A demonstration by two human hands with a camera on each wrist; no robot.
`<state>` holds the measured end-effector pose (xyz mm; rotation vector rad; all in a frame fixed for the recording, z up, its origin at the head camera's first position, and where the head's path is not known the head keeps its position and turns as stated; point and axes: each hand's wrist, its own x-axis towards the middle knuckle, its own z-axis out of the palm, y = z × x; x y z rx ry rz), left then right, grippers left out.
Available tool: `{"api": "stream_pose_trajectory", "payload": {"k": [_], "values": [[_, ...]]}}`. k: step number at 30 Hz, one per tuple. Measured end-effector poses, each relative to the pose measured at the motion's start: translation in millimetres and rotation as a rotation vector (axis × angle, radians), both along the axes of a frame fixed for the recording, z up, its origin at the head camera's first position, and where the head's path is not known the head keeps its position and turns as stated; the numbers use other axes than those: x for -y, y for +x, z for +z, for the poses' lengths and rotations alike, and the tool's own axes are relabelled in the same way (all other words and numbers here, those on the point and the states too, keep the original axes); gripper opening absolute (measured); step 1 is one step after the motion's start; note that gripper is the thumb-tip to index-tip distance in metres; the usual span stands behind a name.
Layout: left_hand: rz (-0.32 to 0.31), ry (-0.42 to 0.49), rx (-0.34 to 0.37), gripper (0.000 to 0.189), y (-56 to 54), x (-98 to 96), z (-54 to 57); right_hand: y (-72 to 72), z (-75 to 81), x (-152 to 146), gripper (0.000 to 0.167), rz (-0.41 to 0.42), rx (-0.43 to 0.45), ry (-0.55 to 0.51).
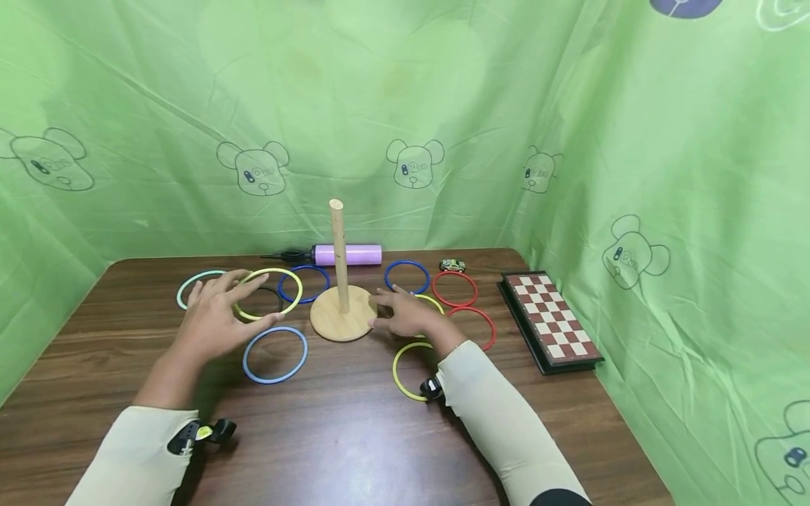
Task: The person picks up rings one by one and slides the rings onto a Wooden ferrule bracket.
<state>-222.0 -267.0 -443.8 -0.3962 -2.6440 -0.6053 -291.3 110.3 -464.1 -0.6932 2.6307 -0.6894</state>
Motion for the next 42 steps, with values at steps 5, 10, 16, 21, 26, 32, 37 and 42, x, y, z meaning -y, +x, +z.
{"api": "stream_pose_trajectory", "payload": {"k": [5,10,16,21,26,32,37,42], "values": [[-0.013,-0.007,0.019,0.083,-1.4,-5.5,-1.8,0.1,-5.2,1,0.06,0.002,-0.022,-0.035],[-0.015,0.004,0.01,0.082,-1.2,-9.6,-2.8,-0.9,-8.4,5,0.058,0.007,-0.055,-0.026],[-0.025,0.028,-0.02,0.078,-1.1,-15.6,1.8,-4.2,-15.7,9,0.057,-0.015,-0.072,-0.034],[-0.032,0.053,-0.023,0.079,-2.8,-20.5,5.3,-5.2,-18.2,9,0.055,-0.054,-0.092,-0.056],[-0.029,0.084,-0.037,0.078,-2.5,-22.0,9.0,-5.7,-19.3,7,0.055,-0.074,-0.087,-0.069],[-0.026,0.116,-0.067,0.076,-3.8,-23.7,14.7,-8.0,-22.3,5,0.054,-0.067,-0.093,-0.093],[-0.033,0.136,-0.088,0.078,-4.6,-27.6,19.6,-7.9,-24.9,4,0.055,-0.077,-0.076,-0.097],[-0.058,0.2,-0.17,0.077,-6.5,-33.8,28.5,-7.9,-26.0,3,0.054,-0.087,-0.071,-0.097]]}}
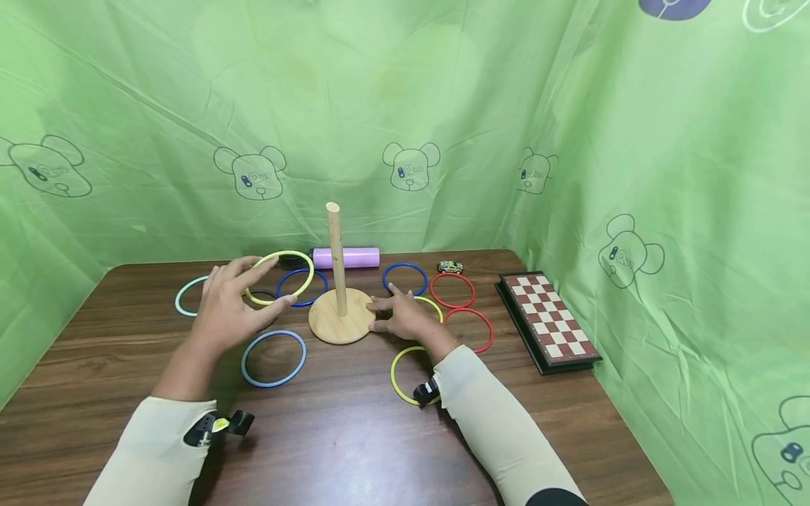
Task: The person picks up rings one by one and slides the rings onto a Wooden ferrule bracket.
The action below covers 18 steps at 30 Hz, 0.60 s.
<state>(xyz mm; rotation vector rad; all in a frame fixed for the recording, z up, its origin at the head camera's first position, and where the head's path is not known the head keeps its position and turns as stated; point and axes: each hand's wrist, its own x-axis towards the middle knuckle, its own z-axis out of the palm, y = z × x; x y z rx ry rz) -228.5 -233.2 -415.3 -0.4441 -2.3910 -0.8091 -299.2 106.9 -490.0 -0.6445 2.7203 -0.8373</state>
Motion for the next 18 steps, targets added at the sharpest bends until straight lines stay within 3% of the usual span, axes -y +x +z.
{"api": "stream_pose_trajectory", "payload": {"k": [6,18], "values": [[-0.042,0.062,-0.102,0.075,-3.4,-7.3,24.5,0.8,-1.0,0,0.054,-0.008,0.0,-0.004],[-0.062,0.088,-0.077,0.073,-14.1,-27.4,76.8,-0.7,-3.3,-1,0.053,0.006,-0.018,-0.012]]}}
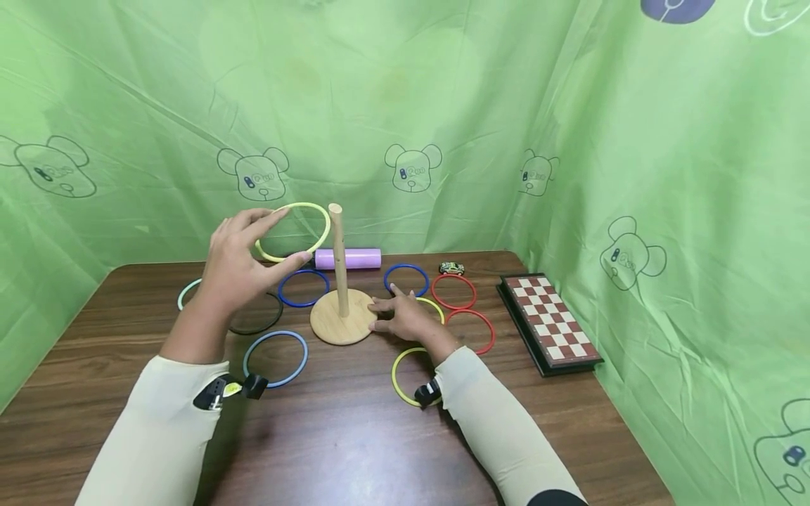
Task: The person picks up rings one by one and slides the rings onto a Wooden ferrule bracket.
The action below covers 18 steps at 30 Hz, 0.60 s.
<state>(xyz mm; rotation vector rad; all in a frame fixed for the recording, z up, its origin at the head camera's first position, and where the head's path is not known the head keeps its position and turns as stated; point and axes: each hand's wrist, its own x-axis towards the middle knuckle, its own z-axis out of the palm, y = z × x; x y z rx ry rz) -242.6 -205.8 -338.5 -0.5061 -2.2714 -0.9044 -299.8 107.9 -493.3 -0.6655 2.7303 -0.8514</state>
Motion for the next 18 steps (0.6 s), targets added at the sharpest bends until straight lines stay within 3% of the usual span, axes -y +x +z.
{"api": "stream_pose_trajectory", "payload": {"k": [6,11,18], "values": [[0.0,0.027,-0.004,0.073,-5.2,-8.7,11.4,-0.4,0.7,-1,0.053,-0.005,0.007,0.005],[-0.006,0.01,-0.024,0.074,-10.2,-16.8,15.0,-0.3,0.2,0,0.053,-0.008,0.01,0.014],[-0.019,-0.009,0.025,0.083,-14.7,-28.8,15.5,-0.3,0.3,1,0.053,-0.009,0.008,0.006]]}}
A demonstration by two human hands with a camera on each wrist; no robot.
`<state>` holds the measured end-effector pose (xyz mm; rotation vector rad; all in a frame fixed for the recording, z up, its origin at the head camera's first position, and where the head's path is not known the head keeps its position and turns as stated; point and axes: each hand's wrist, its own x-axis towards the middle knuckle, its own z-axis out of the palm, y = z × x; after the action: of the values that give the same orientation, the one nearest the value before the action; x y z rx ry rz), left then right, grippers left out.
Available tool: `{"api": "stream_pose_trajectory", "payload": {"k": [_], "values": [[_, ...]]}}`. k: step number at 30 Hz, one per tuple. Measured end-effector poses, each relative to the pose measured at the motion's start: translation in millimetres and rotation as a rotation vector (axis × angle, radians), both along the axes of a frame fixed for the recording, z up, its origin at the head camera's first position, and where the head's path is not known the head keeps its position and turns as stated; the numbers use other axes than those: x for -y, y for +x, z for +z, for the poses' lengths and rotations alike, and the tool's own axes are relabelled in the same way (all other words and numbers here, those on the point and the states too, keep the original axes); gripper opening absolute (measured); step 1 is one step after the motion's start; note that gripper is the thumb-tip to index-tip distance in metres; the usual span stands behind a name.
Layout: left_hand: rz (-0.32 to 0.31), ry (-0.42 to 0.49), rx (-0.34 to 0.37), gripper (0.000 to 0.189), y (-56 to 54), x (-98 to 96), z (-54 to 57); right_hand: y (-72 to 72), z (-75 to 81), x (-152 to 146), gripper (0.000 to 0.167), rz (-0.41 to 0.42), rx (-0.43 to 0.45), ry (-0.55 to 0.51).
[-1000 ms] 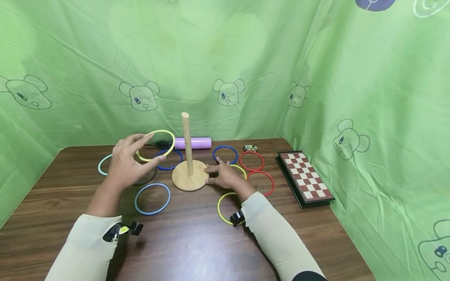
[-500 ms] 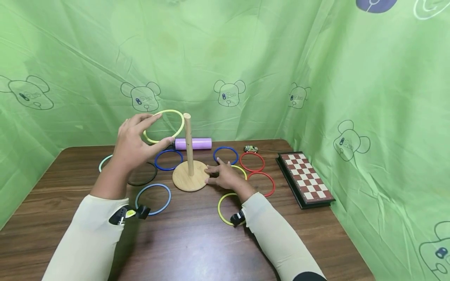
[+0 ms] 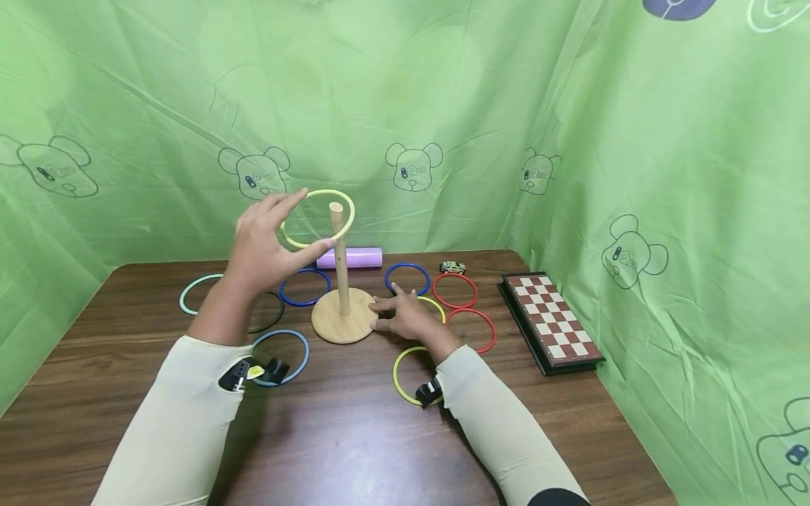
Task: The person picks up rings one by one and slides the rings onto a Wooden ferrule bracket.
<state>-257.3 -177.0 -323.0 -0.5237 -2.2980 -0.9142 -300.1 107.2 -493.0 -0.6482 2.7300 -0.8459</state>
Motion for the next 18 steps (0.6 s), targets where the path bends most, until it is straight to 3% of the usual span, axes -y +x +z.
{"api": "stream_pose_trajectory", "payload": {"k": [13,18], "values": [[-0.008,-0.02,0.096,0.092,-5.3,-1.1,-40.2,0.6,-1.3,2,0.057,-0.098,0.002,0.022],[0.008,-0.052,0.139,0.092,-4.9,-1.0,-54.9,-0.1,-1.4,1,0.057,-0.046,-0.027,0.014]]}}
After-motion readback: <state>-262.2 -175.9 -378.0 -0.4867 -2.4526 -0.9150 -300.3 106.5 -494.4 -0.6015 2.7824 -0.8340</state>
